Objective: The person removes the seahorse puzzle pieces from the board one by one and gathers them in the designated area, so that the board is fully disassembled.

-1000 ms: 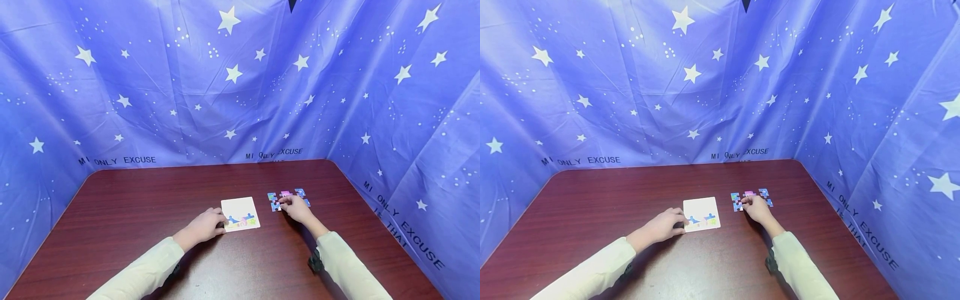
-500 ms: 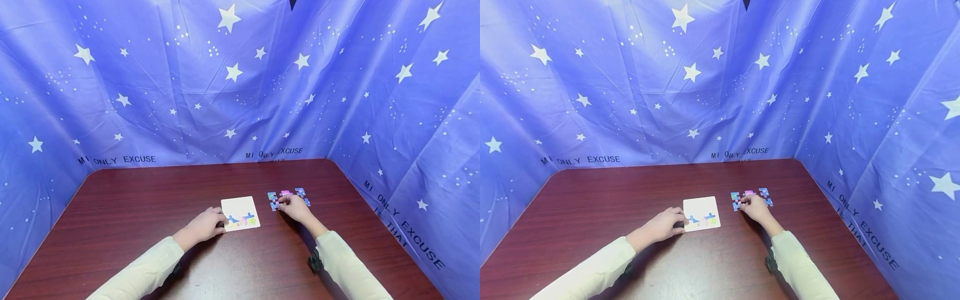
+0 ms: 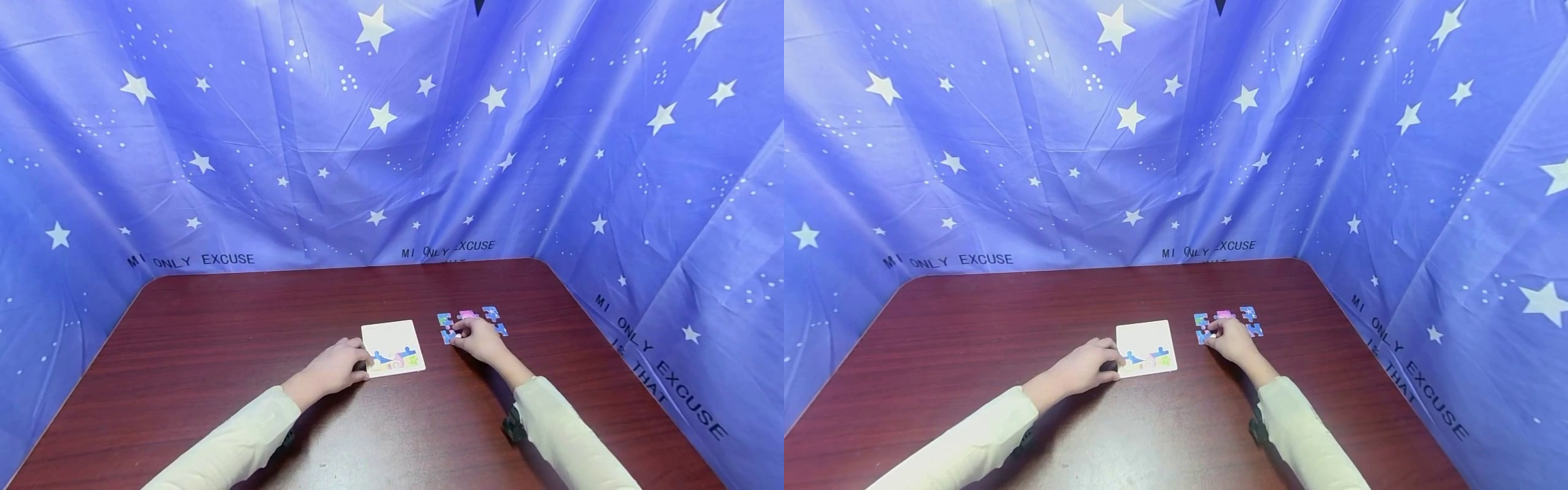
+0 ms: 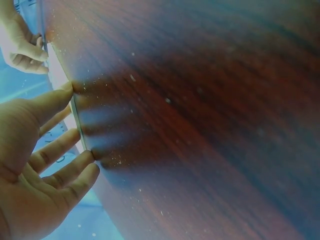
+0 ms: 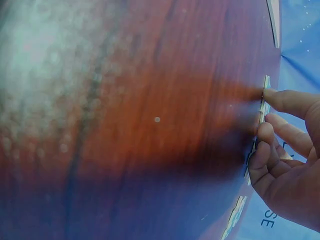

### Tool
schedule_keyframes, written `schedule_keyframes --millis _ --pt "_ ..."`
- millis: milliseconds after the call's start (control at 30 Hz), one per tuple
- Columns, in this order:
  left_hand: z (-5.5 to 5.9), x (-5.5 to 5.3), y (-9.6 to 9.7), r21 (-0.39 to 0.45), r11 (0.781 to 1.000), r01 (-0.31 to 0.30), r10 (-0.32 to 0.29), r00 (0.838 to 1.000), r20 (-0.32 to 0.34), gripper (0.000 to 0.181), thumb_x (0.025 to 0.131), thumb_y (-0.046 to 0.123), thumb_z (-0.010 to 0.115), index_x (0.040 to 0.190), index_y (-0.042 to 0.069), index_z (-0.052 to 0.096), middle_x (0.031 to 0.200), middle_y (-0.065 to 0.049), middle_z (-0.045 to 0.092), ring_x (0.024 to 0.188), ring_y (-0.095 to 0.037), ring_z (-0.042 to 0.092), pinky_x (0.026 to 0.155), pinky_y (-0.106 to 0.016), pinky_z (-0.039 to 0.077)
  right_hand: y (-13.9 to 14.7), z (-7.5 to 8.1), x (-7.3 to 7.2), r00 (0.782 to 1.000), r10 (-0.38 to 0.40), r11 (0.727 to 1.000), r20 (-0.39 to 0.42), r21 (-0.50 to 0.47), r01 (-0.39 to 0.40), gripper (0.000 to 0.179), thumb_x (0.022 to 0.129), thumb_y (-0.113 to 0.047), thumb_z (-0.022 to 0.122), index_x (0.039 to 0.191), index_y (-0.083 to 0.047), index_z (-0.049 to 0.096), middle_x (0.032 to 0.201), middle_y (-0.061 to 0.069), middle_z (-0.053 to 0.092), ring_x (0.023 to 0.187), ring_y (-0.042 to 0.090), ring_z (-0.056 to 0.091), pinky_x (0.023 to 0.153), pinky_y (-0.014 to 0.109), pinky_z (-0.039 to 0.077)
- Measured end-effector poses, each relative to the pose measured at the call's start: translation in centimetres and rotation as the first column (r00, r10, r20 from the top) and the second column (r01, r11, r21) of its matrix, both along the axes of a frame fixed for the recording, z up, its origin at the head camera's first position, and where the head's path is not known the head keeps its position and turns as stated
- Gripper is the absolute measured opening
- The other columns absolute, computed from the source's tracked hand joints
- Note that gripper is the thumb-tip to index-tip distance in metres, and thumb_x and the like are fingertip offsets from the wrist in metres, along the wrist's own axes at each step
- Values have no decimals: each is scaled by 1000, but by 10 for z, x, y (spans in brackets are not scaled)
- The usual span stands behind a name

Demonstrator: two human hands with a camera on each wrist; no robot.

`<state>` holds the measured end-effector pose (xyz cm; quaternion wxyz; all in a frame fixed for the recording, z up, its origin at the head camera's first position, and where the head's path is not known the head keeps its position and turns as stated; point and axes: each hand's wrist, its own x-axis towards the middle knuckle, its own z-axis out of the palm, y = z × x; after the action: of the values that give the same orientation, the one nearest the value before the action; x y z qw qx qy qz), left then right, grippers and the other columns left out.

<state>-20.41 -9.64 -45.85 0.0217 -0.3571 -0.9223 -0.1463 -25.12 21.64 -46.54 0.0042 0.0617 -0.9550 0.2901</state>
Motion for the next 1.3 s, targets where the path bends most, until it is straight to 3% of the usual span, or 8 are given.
schedule_keyframes --millis 367,833,1300 --pt "1 0 1 0 1000 -31 31 999 41 16 81 23 72 96 15 71 89 3 57 77 -12 44 70 -27 42 2 2 1 1000 7 1000 20 15 -8 26 76 -13 72 100 -3 70 75 4 59 68 12 51 62 26 40" --pt "3 -1 -2 -52 998 -28 30 999 41 24 82 29 71 103 16 68 96 3 58 80 -13 47 71 -33 43 4 3 2 999 28 1000 23 6 -28 28 76 -14 72 101 -1 69 75 4 56 67 13 49 62 27 39" --pt "0 -4 2 5 1000 -4 4 1000 20 23 86 31 66 105 17 68 102 1 61 89 -14 53 83 -36 46 -7 8 7 998 69 997 7 -29 -68 25 77 -17 73 99 -5 69 75 2 59 64 10 49 58 25 41"
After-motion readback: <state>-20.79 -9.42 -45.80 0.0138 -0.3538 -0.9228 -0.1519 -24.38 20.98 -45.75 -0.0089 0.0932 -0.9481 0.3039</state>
